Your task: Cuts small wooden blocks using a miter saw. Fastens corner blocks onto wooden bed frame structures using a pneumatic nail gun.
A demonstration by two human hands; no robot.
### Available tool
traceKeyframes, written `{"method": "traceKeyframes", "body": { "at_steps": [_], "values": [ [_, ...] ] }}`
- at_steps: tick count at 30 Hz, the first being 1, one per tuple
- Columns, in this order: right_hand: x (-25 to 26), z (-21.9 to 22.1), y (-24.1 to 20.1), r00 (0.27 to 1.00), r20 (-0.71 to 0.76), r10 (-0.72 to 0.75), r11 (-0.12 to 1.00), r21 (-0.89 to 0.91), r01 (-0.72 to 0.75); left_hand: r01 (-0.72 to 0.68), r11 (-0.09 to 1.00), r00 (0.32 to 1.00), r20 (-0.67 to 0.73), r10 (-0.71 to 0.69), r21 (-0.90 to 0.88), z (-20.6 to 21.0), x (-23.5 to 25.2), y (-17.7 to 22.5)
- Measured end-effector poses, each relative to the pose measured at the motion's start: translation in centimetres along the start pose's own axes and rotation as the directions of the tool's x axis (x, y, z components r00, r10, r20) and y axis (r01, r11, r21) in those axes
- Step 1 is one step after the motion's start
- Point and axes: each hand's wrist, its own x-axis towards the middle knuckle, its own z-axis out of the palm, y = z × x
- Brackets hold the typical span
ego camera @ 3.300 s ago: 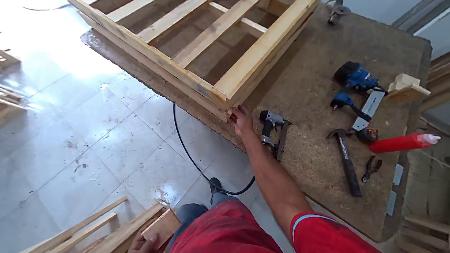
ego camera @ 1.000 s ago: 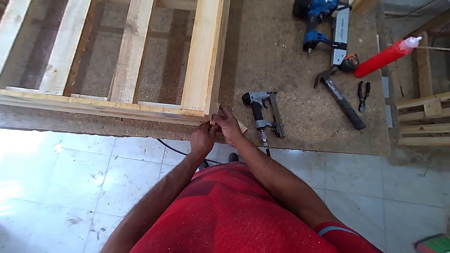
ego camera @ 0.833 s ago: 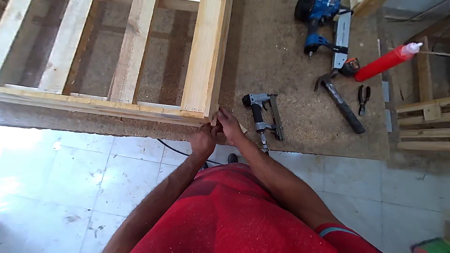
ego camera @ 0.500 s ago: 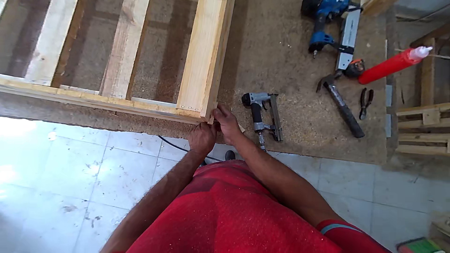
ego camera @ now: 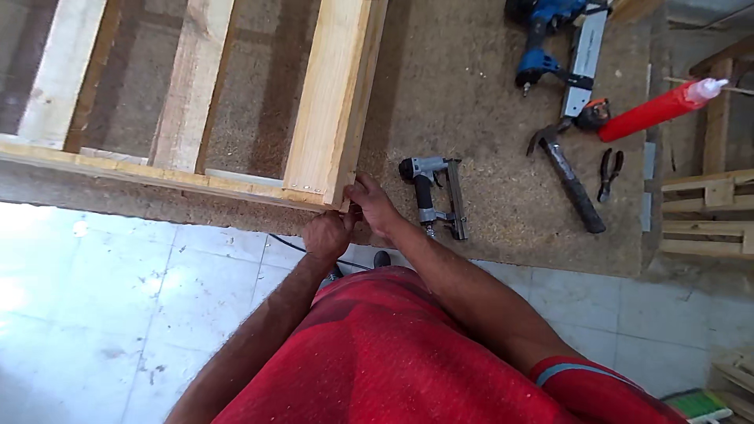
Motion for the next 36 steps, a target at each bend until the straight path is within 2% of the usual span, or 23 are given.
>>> {"method": "traceKeyframes", "body": {
  "at_steps": [2,3,4,6,8,10,12,14,17,21,24,26,28,29,30,32,34,36],
  "values": [
    [-0.5,0.2,-1.2,1.0,0.001,0.001,0.988,-0.152,-0.001,0.032,0.999,0.999,0.035,-0.032,-0.016,-0.8,-0.5,0.2],
    [-0.7,-0.5,-2.4,0.999,-0.024,-0.027,0.95,-0.311,0.018,0.014,1.0,1.0,0.017,-0.014,0.0,-0.7,-0.4,0.8],
    [-1.2,-1.5,-3.8,0.996,-0.046,-0.072,0.869,-0.493,0.04,-0.011,1.0,1.0,-0.026,0.012,0.024,-0.3,-0.3,1.1],
    [-2.7,-4.6,-7.3,0.963,-0.13,-0.235,0.609,-0.792,0.041,-0.021,0.998,0.999,-0.034,0.023,0.066,0.1,-0.2,1.0],
    [-3.8,-11.6,-10.0,0.833,-0.254,-0.492,0.376,-0.925,-0.06,-0.041,0.997,0.995,-0.09,0.047,0.071,0.4,-0.2,1.0],
    [-4.8,-22.1,-11.7,0.655,-0.391,-0.646,0.26,-0.92,-0.293,-0.027,0.999,0.997,-0.065,0.029,0.031,0.0,-0.5,1.6],
    [-5.9,-31.1,-11.8,0.539,-0.583,-0.608,0.266,-0.789,-0.554,0.02,0.999,1.0,-0.01,-0.02,0.025,-0.3,-0.6,1.6],
    [-6.7,-37.1,-11.1,0.542,-0.707,-0.454,0.26,-0.687,-0.679,0.04,0.999,0.999,0.01,-0.04,0.012,-0.4,-0.4,1.4],
    [-7.1,-40.1,-10.1,0.582,-0.72,-0.379,0.171,-0.672,-0.721,0.001,1.0,1.0,-0.018,-0.001,0.021,0.3,-0.1,0.9],
    [-7.4,-38.4,-10.4,0.586,-0.738,-0.335,0.221,-0.666,-0.713,-0.059,0.996,0.989,-0.135,0.066,0.061,1.0,-0.3,0.7],
    [-9.7,-31.9,-11.8,0.569,-0.748,-0.341,0.409,-0.663,-0.627,-0.058,0.997,0.988,-0.143,0.063,0.045,0.9,-0.2,0.9],
    [-11.7,-25.8,-11.0,0.618,-0.712,-0.334,0.623,-0.659,-0.422,-0.036,0.999,0.991,-0.131,0.04,0.033,0.9,-0.3,1.0],
    [-12.9,-18.9,-8.7,0.748,-0.581,-0.321,0.812,-0.575,-0.098,-0.022,0.999,0.994,-0.11,0.026,0.033,1.0,-0.2,1.0],
    [-12.9,-15.8,-7.5,0.825,-0.473,-0.309,0.858,-0.512,0.028,-0.005,0.999,0.997,-0.079,0.008,0.033,0.9,-0.1,1.1],
    [-12.6,-13.1,-6.2,0.888,-0.363,-0.282,0.879,-0.469,0.087,0.01,0.999,0.999,-0.054,-0.008,0.039,0.8,0.0,1.1],
    [-11.4,-9.0,-3.9,0.957,-0.211,-0.198,0.87,-0.487,0.072,0.036,0.998,0.999,-0.003,-0.036,0.049,0.4,0.0,1.2],
    [-9.8,-6.6,-1.8,0.976,-0.152,-0.156,0.837,-0.544,0.049,0.034,0.998,0.999,-0.008,-0.033,0.053,0.2,-0.1,1.2],
    [-8.6,-5.2,-0.3,0.974,-0.165,-0.156,0.841,-0.54,0.043,0.034,0.998,0.999,-0.012,-0.033,0.055,0.2,-0.2,1.2]
  ]
}}
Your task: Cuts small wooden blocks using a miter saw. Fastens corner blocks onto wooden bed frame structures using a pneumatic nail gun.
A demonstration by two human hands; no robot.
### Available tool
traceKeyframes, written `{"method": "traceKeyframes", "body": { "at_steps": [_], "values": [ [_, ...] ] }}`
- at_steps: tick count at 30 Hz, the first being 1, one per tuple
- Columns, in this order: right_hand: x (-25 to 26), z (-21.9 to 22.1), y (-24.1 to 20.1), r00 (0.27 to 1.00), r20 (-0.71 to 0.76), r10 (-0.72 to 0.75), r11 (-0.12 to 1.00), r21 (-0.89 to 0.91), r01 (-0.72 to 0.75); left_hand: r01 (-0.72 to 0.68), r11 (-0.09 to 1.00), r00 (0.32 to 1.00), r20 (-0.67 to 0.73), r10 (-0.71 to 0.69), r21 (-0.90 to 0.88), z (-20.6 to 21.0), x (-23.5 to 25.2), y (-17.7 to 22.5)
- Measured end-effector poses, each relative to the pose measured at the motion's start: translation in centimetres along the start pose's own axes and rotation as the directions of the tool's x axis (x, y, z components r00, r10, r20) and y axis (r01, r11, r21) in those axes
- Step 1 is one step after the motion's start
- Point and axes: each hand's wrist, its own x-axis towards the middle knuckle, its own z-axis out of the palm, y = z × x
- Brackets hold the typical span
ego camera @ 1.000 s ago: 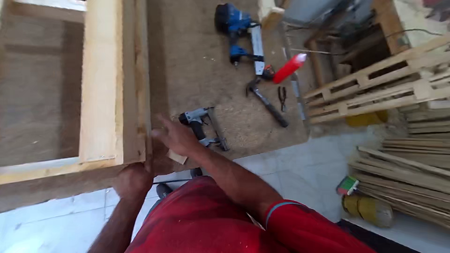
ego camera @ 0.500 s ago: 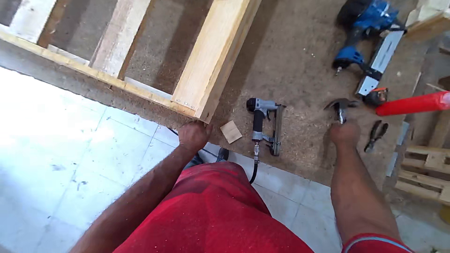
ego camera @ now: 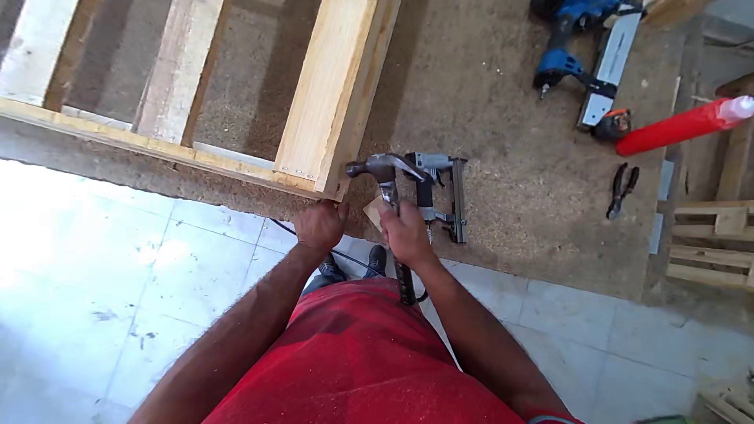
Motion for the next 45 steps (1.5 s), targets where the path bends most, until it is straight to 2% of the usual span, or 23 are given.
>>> {"method": "traceKeyframes", "body": {
  "at_steps": [5,8,10,12,15,16,18,20,22,25,26,27,29,31,33,36,37,39,41,43,45],
  "values": [
    [-0.1,2.0,0.0,0.982,-0.187,0.024,0.993,0.117,-0.002,0.017,1.0,1.0,-0.004,-0.017,-0.005,-0.1,0.0,0.3],
    [-0.3,2.5,0.5,0.992,-0.1,0.071,0.997,0.028,-0.068,0.017,1.0,1.0,0.009,-0.017,-0.011,0.0,-0.1,0.2],
    [-0.4,1.7,0.4,0.996,-0.075,0.051,0.999,0.025,-0.049,0.005,1.0,1.0,0.001,-0.005,-0.012,-0.1,0.0,0.2],
    [-0.8,1.1,0.1,0.985,-0.174,-0.001,0.993,0.116,0.021,0.0,1.0,1.0,0.006,0.0,-0.017,0.0,0.0,0.2],
    [-1.3,1.9,-1.0,0.945,-0.325,0.045,0.944,0.322,0.066,0.003,1.0,1.0,0.007,-0.003,-0.027,-0.1,0.0,0.3],
    [-1.4,2.8,-1.0,0.949,-0.307,0.069,0.947,0.321,0.035,0.004,0.999,1.0,0.01,-0.004,-0.035,-0.1,0.0,0.2],
    [-1.0,4.0,-0.1,0.982,-0.147,0.118,0.97,0.23,-0.082,0.004,0.999,1.0,0.004,-0.004,-0.046,0.0,-0.1,0.2],
    [-0.4,3.4,0.0,0.99,-0.062,0.129,0.979,0.165,-0.118,-0.001,0.999,1.0,-0.002,0.001,-0.04,0.1,0.1,0.1],
    [-0.5,2.0,-0.2,0.989,-0.111,0.095,0.98,0.187,-0.073,-0.009,1.0,1.0,0.006,0.009,-0.028,0.1,0.1,0.0],
    [-1.2,1.6,-1.2,0.948,-0.299,0.112,0.918,0.396,0.016,-0.004,0.999,1.0,0.012,0.005,-0.035,0.1,0.1,0.0],
    [-1.4,2.2,-1.4,0.942,-0.309,0.131,0.907,0.421,0.013,0.001,0.999,1.0,0.014,0.0,-0.042,0.1,0.1,0.0],
    [-1.5,2.9,-1.2,0.954,-0.269,0.135,0.917,0.397,-0.018,0.005,0.999,1.0,0.019,-0.004,-0.052,0.0,0.1,0.0],
    [-1.5,4.2,-0.5,0.986,-0.08,0.149,0.947,0.299,-0.119,0.007,0.997,1.0,0.031,-0.004,-0.074,0.0,0.1,-0.2],
    [-1.3,3.6,-0.4,0.987,-0.008,0.162,0.951,0.268,-0.154,0.005,0.997,0.999,0.047,-0.001,-0.078,-0.2,0.1,-0.4],
    [-1.4,2.5,-0.5,0.984,-0.096,0.153,0.942,0.316,-0.116,0.009,0.997,0.998,0.056,-0.005,-0.075,-0.4,0.1,-0.4],
    [-1.4,3.1,-1.1,0.943,-0.277,0.184,0.868,0.496,-0.023,0.016,0.994,0.999,0.038,-0.012,-0.104,-0.2,0.1,-0.3],
    [-1.4,3.8,-1.2,0.944,-0.258,0.205,0.86,0.507,-0.048,0.018,0.994,0.999,0.038,-0.014,-0.109,-0.2,0.1,-0.3],
    [-1.3,5.2,-1.2,0.966,-0.087,0.243,0.873,0.453,-0.179,0.016,0.993,0.998,0.055,-0.01,-0.118,-0.2,0.1,-0.4],
    [-1.2,5.1,-0.9,0.966,0.02,0.256,0.86,0.451,-0.237,0.0,0.993,0.998,0.056,0.007,-0.116,-0.3,0.0,-0.7],
    [-1.2,4.1,-1.0,0.967,-0.032,0.251,0.838,0.507,-0.201,-0.012,0.994,0.999,0.046,0.017,-0.111,-0.5,0.1,-0.7],
    [-1.4,3.9,-1.5,0.948,-0.168,0.271,0.795,0.595,-0.122,-0.013,0.991,0.999,0.032,0.017,-0.132,-0.4,0.0,-0.8]
  ]
}}
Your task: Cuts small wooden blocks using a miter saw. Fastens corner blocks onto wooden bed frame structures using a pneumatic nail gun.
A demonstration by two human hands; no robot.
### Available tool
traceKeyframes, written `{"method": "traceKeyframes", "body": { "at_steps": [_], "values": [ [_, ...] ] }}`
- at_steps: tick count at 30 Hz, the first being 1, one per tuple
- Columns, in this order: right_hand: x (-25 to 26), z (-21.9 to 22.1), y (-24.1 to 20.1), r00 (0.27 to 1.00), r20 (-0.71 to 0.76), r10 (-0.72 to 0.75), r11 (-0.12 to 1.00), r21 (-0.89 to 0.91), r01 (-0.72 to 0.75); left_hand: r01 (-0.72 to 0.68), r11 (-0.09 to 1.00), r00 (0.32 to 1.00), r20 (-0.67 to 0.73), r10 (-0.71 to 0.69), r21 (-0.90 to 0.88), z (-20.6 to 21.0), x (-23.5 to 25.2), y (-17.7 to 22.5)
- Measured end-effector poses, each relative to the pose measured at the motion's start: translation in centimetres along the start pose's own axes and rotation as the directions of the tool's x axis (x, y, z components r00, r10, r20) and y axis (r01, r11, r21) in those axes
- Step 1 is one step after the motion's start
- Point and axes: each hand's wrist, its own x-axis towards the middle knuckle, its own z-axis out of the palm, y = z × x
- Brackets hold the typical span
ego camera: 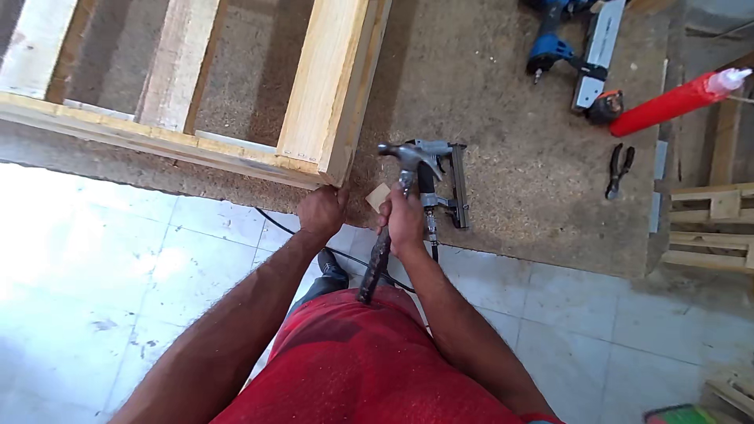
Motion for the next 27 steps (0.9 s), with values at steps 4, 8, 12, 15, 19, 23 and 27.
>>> {"method": "traceKeyframes", "body": {
  "at_steps": [4,8,12,15,19,23,27],
  "values": [
    [0.0,1.9,1.2,0.993,0.098,0.07,0.996,-0.063,-0.064,-0.02,0.996,1.0,-0.002,0.02,-0.083,0.6,0.4,-0.7],
    [0.6,0.5,0.5,0.983,0.162,0.092,0.994,-0.069,-0.082,-0.059,0.992,0.998,-0.001,0.06,-0.107,0.4,0.6,-1.2],
    [0.3,1.8,1.0,0.998,0.06,0.037,0.999,-0.03,-0.036,-0.039,0.993,0.999,-0.008,0.038,-0.108,0.8,0.5,-1.2],
    [0.6,1.7,0.9,0.978,0.175,0.116,0.986,-0.136,-0.093,-0.026,0.996,0.999,0.022,0.029,-0.091,0.5,0.6,-1.2],
    [1.0,2.1,0.8,0.993,0.1,0.065,0.998,0.01,-0.066,-0.033,0.997,0.999,0.028,0.035,-0.076,0.1,0.5,-1.0],
    [1.3,1.7,0.6,0.973,0.2,0.112,0.991,-0.098,-0.094,-0.046,0.999,0.998,0.035,0.046,-0.016,0.3,0.6,-1.3],
    [1.7,1.3,1.2,0.988,0.101,0.115,0.993,-0.008,-0.115,-0.114,0.991,0.992,0.059,0.109,0.076,0.0,0.8,-2.1]
  ]
}}
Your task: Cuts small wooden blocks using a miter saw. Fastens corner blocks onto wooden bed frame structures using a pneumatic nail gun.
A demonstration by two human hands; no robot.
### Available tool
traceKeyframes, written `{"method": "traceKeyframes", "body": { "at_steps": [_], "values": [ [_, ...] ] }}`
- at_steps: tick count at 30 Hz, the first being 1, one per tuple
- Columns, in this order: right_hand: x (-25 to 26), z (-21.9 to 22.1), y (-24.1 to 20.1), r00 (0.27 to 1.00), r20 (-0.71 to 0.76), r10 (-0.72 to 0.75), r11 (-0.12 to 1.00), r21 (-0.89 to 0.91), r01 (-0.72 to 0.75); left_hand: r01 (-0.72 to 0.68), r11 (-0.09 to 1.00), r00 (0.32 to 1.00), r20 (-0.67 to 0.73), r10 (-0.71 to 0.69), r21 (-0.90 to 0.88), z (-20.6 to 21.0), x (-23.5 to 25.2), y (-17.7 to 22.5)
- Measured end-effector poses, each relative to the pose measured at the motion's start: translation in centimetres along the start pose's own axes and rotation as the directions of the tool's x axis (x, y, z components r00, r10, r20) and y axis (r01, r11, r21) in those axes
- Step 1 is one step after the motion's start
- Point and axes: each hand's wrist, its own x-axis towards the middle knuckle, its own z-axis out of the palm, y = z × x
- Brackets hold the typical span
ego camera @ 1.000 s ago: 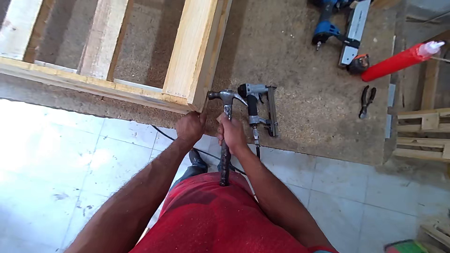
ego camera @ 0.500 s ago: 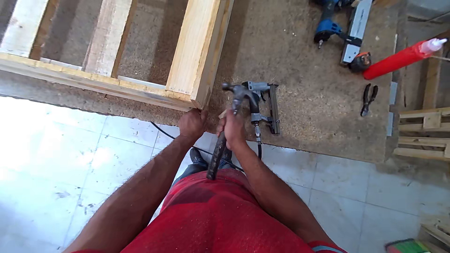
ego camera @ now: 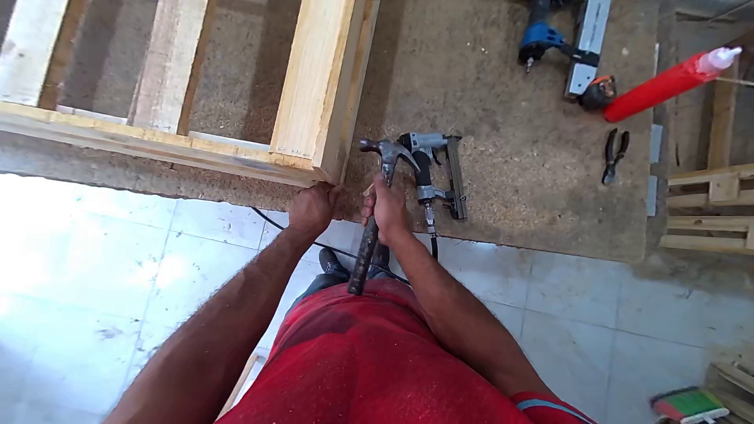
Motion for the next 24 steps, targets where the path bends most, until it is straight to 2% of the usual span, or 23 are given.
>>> {"method": "traceKeyframes", "body": {
  "at_steps": [4,8,11,15,18,21,24],
  "values": [
    [0.6,-0.3,1.7,0.992,0.068,0.104,0.992,-0.077,-0.098,-0.027,0.997,0.999,-0.032,0.03,0.075,0.2,0.0,0.3],
    [0.6,0.3,1.9,0.995,0.006,0.098,0.994,0.04,-0.098,-0.035,0.996,0.997,-0.069,0.04,0.082,0.4,-0.1,0.3],
    [0.6,0.4,2.2,0.991,0.063,0.118,0.993,-0.022,-0.117,-0.048,0.997,0.996,-0.073,0.052,0.055,0.5,0.1,-0.2],
    [0.1,0.1,2.3,0.999,0.035,0.038,0.999,0.014,-0.039,-0.063,0.998,0.998,-0.028,0.064,0.012,0.1,0.3,-0.7],
    [-1.2,0.7,1.9,0.996,0.09,-0.018,0.999,-0.041,0.022,-0.051,0.999,0.999,-0.007,0.051,0.007,-0.2,0.2,-0.6],
    [-2.2,1.4,1.3,0.994,0.065,-0.09,0.995,-0.043,0.092,-0.048,0.999,0.999,0.01,0.048,-0.019,-0.5,0.3,-0.4],
    [-2.5,2.1,1.2,0.996,0.058,-0.075,0.995,-0.056,0.078,-0.042,0.998,0.999,0.005,0.043,-0.04,-0.2,0.3,-0.6]
  ]
}}
